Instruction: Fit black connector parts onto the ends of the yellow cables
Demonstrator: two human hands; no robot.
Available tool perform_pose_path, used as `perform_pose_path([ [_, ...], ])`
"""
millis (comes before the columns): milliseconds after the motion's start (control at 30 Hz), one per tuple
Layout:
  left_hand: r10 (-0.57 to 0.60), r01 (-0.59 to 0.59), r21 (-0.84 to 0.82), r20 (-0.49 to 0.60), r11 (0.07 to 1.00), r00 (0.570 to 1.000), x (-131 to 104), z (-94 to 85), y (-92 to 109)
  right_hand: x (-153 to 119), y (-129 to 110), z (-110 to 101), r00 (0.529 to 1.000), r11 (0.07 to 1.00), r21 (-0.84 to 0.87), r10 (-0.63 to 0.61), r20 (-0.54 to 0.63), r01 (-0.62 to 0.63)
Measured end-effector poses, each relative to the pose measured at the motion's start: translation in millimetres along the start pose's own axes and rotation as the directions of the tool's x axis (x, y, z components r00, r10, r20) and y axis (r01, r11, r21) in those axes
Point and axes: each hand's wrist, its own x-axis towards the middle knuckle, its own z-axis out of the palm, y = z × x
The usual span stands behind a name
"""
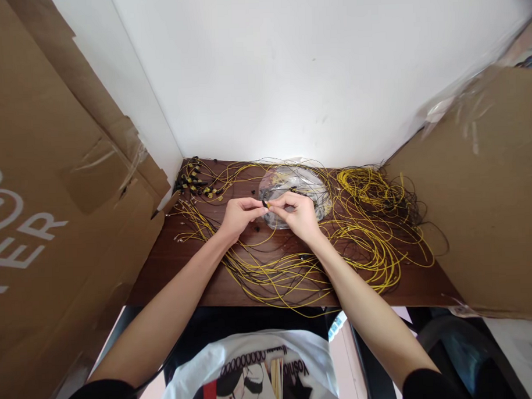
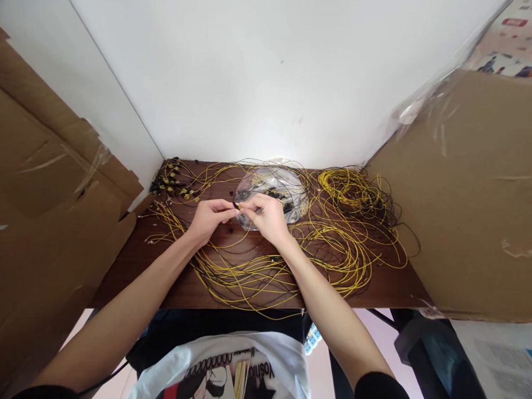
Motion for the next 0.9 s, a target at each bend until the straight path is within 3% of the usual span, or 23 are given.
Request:
perform_pose_path([
  [900, -0.027, 0.031, -0.067, 0.051, 0.997, 0.998, 3.6, -1.2, -3.7, 1.5, 9.7, 1.7, 0.996, 0.995, 0.059, 0.076, 0.052, -0.079],
])
